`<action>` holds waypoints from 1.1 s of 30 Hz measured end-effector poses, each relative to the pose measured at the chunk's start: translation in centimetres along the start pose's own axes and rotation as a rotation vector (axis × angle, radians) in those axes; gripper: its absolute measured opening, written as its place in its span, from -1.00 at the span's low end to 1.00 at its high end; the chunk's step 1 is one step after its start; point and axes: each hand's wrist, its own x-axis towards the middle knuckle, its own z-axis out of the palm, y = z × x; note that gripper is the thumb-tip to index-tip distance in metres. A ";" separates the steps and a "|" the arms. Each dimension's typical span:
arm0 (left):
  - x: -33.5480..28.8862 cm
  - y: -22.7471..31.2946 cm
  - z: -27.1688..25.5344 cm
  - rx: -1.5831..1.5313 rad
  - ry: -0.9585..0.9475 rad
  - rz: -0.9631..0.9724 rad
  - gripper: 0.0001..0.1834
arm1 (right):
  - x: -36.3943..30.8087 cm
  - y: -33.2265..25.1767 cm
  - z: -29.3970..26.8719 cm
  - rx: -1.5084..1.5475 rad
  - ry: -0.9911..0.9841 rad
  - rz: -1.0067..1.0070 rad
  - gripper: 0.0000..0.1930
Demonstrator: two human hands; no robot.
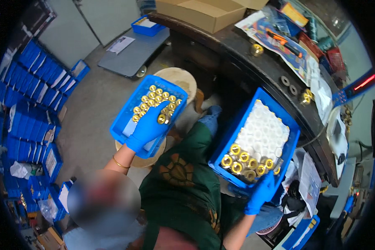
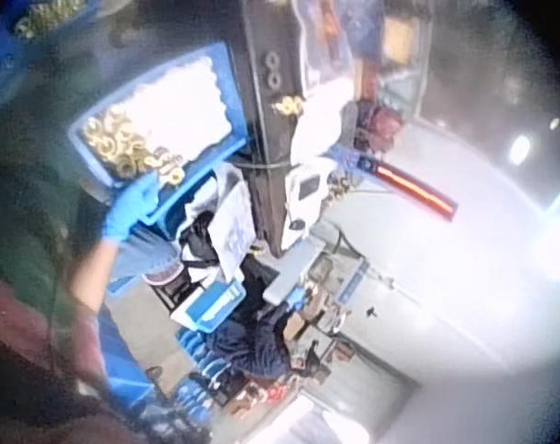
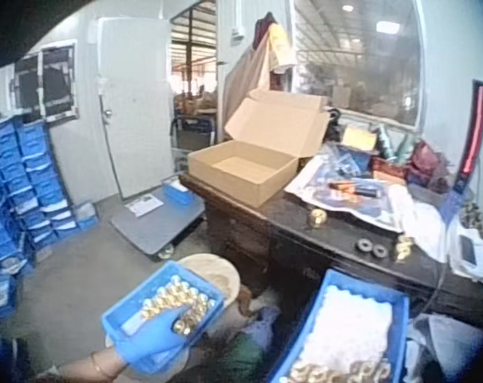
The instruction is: The person sorts small gold-colored metal components by hand, transferring them from a large bin into smaller blue bins.
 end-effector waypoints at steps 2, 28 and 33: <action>-2.7 -5.3 0.6 0.253 -0.019 -0.004 -0.32 | -0.1 -0.7 0.7 0.034 0.053 0.020 -0.63; 4.2 15.1 5.6 0.154 -0.380 0.688 -0.64 | 0.5 0.4 -1.1 0.181 0.001 0.102 -0.68; 4.7 17.0 10.2 0.525 -0.412 0.840 -0.54 | 0.2 1.5 -0.6 0.187 -0.048 0.029 -0.68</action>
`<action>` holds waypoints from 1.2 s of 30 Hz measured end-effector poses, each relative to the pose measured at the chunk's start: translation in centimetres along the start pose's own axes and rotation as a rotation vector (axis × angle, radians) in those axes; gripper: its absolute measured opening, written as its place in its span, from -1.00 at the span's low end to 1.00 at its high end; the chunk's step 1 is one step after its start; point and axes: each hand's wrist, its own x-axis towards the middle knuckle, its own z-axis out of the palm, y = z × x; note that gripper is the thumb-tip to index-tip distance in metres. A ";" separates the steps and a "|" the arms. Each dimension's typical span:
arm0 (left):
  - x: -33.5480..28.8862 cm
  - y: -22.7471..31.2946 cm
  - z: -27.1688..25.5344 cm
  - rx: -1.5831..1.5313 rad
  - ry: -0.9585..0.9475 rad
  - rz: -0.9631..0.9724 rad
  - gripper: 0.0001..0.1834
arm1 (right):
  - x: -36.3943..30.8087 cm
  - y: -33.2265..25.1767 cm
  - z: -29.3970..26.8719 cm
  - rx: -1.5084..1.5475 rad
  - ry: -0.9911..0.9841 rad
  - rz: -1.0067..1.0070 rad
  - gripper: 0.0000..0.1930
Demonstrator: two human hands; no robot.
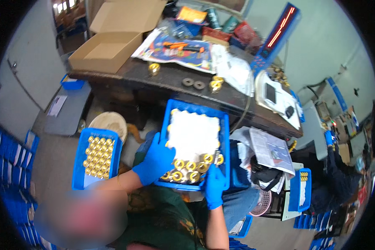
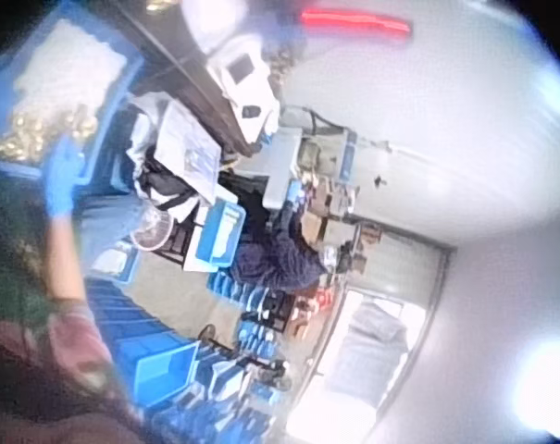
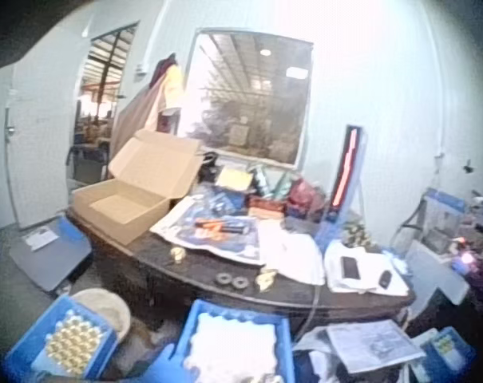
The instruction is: The person sorts small gold-colored metal components by hand, transferring them from a large bin into smaller blue bins.
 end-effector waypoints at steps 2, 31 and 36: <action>0.8 -0.5 2.1 -0.082 0.255 -0.031 -0.54 | -0.1 0.2 0.2 -0.008 -0.019 -0.014 -0.72; 1.1 5.9 -1.4 -1.746 0.179 -0.331 -0.51 | -4.1 -2.7 1.9 -0.533 -0.129 -0.401 -0.74; 0.6 6.8 -1.9 -1.685 0.259 -0.358 -0.53 | -4.3 -2.5 1.6 -0.718 -0.056 -0.488 -0.74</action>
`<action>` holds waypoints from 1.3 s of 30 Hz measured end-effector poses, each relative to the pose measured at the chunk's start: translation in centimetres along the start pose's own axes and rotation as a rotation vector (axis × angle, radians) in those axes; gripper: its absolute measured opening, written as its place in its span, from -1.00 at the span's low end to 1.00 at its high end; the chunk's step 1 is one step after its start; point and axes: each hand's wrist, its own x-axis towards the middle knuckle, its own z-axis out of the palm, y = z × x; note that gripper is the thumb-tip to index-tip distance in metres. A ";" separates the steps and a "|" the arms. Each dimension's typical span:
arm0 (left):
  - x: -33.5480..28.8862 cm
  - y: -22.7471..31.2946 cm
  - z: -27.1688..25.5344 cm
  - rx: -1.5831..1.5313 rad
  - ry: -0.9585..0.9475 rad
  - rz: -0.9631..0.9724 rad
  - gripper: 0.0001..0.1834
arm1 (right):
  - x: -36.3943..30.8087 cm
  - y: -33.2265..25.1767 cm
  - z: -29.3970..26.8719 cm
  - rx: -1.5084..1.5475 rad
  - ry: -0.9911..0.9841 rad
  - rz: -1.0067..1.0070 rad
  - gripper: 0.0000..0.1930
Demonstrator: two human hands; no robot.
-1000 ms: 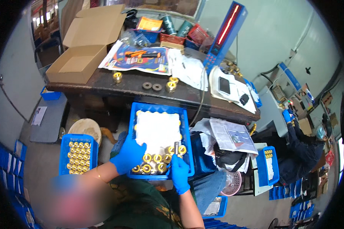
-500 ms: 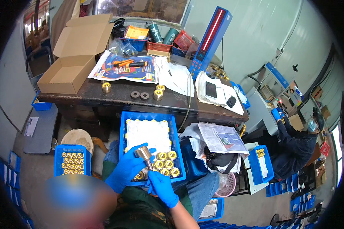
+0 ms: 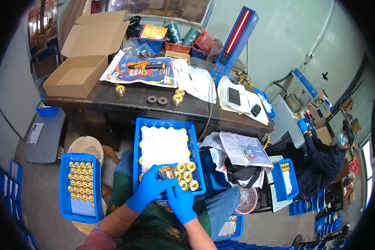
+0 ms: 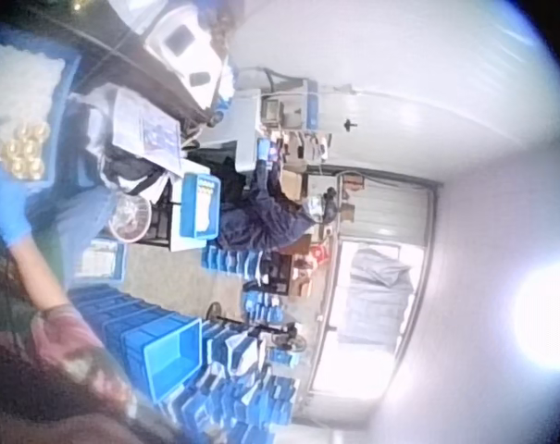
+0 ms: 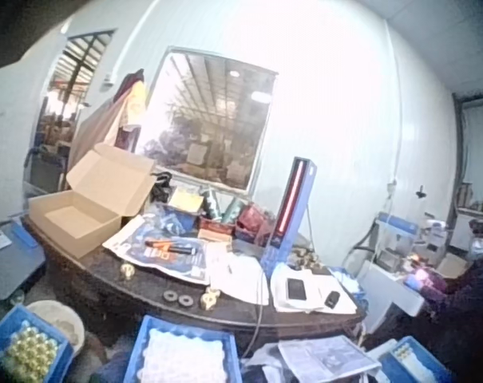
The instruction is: The person sorts small gold-colored metal components by hand, transferring them from a large bin into smaller blue bins.
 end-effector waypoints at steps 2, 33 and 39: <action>-0.2 0.3 -0.5 0.157 -0.097 0.005 -0.55 | -0.2 0.5 0.2 0.191 0.091 0.034 -0.75; -3.1 1.0 -11.6 0.525 0.479 0.175 -0.44 | 0.5 0.7 0.9 0.080 -0.296 -0.086 -0.73; -13.4 -5.5 -25.4 1.097 0.559 -0.092 -0.44 | 2.9 2.0 -0.5 0.616 -0.011 0.439 -0.65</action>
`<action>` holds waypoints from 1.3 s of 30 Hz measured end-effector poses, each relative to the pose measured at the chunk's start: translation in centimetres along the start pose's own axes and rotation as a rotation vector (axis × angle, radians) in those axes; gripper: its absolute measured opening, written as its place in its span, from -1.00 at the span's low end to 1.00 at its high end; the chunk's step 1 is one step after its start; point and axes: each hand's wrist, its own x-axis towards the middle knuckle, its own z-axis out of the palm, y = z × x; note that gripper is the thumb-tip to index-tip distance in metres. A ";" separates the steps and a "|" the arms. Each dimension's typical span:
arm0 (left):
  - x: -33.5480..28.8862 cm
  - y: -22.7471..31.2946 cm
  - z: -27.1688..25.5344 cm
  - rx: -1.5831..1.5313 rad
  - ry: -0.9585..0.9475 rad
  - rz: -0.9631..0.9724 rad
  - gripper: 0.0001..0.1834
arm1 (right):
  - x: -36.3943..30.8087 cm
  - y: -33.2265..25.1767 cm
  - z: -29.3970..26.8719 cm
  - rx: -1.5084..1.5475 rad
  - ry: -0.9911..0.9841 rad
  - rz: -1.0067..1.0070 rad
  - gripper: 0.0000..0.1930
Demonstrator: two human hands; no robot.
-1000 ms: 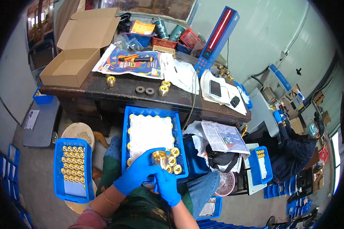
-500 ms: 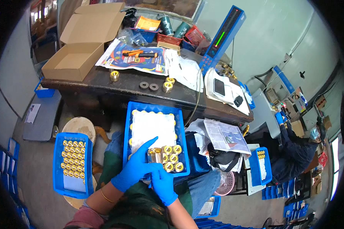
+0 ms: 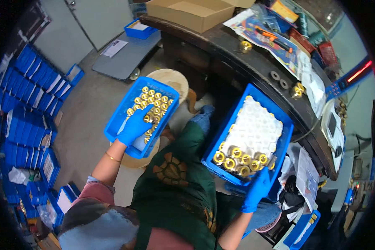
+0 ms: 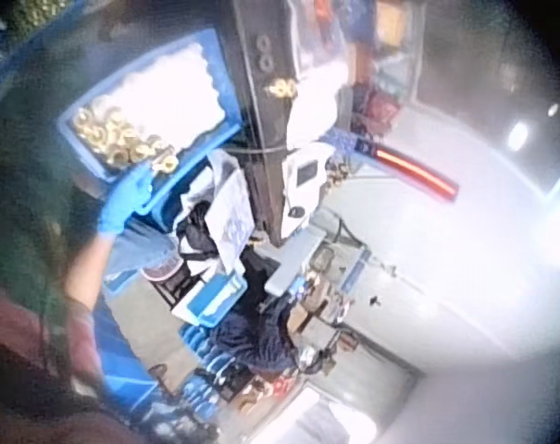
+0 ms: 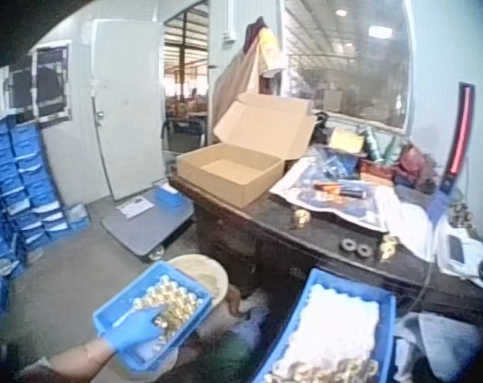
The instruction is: The person sorts small gold-colored metal components by hand, transferring them from a large bin into smaller blue bins.
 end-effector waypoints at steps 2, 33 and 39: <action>-2.2 -5.8 1.0 0.426 -0.008 -0.071 -0.43 | 0.5 1.2 0.1 0.043 0.034 0.006 -0.66; 5.6 26.3 13.1 -0.195 -0.186 0.966 -0.71 | -0.2 1.7 -0.3 0.093 -0.014 -0.019 -0.68; 6.8 28.0 18.9 -0.001 -0.471 0.781 -0.80 | -0.1 2.6 -0.5 0.035 -0.037 -0.032 -0.69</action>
